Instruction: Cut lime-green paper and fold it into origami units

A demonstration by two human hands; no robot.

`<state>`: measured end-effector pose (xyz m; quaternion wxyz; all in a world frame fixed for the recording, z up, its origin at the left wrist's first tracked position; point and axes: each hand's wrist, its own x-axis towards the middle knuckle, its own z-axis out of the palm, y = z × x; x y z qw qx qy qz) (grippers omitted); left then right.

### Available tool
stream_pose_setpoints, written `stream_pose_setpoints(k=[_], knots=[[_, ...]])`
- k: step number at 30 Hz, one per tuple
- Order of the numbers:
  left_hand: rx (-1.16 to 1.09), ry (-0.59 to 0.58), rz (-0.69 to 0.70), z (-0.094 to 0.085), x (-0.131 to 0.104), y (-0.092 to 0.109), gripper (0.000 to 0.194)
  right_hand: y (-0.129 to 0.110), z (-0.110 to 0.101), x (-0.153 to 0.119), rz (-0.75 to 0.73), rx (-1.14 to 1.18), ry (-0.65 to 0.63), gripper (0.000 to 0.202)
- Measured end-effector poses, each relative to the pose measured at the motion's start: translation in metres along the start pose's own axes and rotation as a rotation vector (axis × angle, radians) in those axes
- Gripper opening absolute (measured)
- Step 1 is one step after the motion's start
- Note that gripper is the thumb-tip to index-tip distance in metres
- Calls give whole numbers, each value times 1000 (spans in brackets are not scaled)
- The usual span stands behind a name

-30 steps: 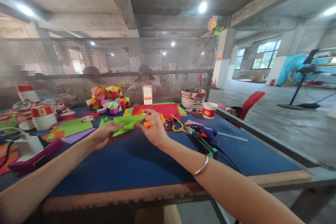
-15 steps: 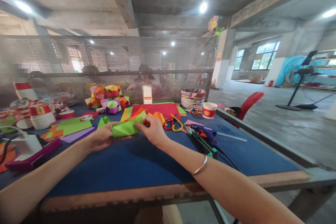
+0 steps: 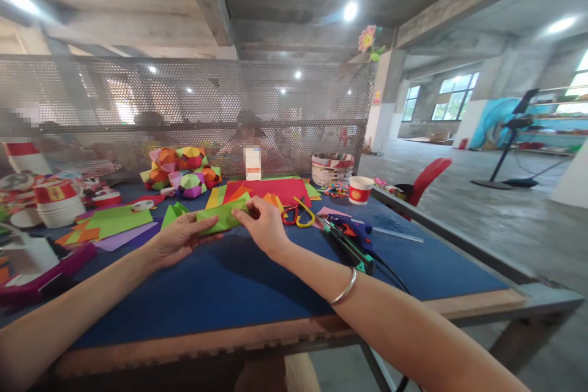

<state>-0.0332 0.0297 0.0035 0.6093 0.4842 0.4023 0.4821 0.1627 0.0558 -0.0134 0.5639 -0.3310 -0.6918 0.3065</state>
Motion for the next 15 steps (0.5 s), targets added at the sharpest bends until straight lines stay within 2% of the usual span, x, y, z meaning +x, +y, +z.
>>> stream_pose_setpoints(k=[6, 11, 13, 15], knots=[[-2, 9, 39, 1, 0, 3, 16, -2, 1, -1, 66, 79, -10, 42], [17, 2, 58, 3, -3, 4, 28, -5, 3, -1, 144, 256, 15, 47], [25, 4, 53, 2, -3, 4, 27, -6, 3, -1, 169, 304, 19, 54], [39, -1, 49, 1, -2, 4, 24, -6, 3, -1, 187, 324, -11, 53]])
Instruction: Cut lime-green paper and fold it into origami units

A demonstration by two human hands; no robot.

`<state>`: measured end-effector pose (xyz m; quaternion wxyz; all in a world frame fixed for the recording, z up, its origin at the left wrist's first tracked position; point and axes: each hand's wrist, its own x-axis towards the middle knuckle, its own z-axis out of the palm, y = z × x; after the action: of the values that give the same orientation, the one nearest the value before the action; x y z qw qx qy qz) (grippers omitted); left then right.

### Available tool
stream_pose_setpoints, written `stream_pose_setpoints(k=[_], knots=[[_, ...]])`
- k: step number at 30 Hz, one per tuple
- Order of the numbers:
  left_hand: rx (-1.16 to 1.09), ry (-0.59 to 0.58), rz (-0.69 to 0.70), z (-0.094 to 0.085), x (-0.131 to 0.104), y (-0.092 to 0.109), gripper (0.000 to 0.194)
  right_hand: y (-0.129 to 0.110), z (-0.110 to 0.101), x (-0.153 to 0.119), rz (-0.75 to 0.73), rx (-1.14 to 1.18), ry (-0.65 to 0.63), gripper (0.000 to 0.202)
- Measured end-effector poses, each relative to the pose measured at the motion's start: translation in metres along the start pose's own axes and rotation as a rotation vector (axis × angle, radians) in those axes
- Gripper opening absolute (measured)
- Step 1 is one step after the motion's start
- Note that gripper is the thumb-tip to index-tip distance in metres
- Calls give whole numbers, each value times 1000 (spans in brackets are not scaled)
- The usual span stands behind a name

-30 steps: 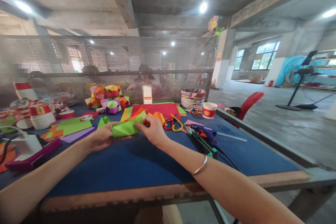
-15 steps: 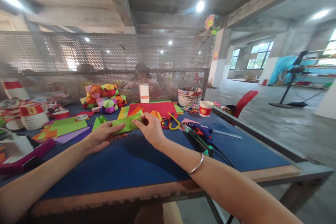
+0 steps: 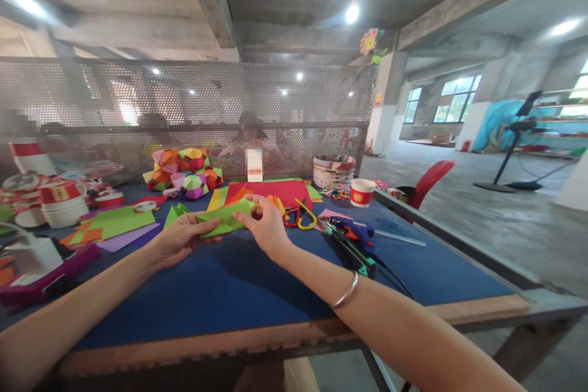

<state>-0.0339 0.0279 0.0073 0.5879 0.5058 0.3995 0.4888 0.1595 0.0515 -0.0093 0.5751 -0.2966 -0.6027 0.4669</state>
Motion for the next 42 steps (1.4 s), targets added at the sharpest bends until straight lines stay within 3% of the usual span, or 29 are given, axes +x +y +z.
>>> stream_pose_setpoints(k=[4, 14, 27, 42], knots=[[32, -24, 3, -4, 1, -1, 27, 1, 0, 1, 42, 3, -45, 45], [31, -65, 15, -5, 2, -2, 36, 6, 0, 3, 51, -37, -4, 47], [63, -72, 36, -3, 1, -1, 35, 5, 0, 2, 59, -54, -13, 48], [218, 29, 21, 3, -2, 2, 39, 17, -9, 7, -137, -495, -14, 46]])
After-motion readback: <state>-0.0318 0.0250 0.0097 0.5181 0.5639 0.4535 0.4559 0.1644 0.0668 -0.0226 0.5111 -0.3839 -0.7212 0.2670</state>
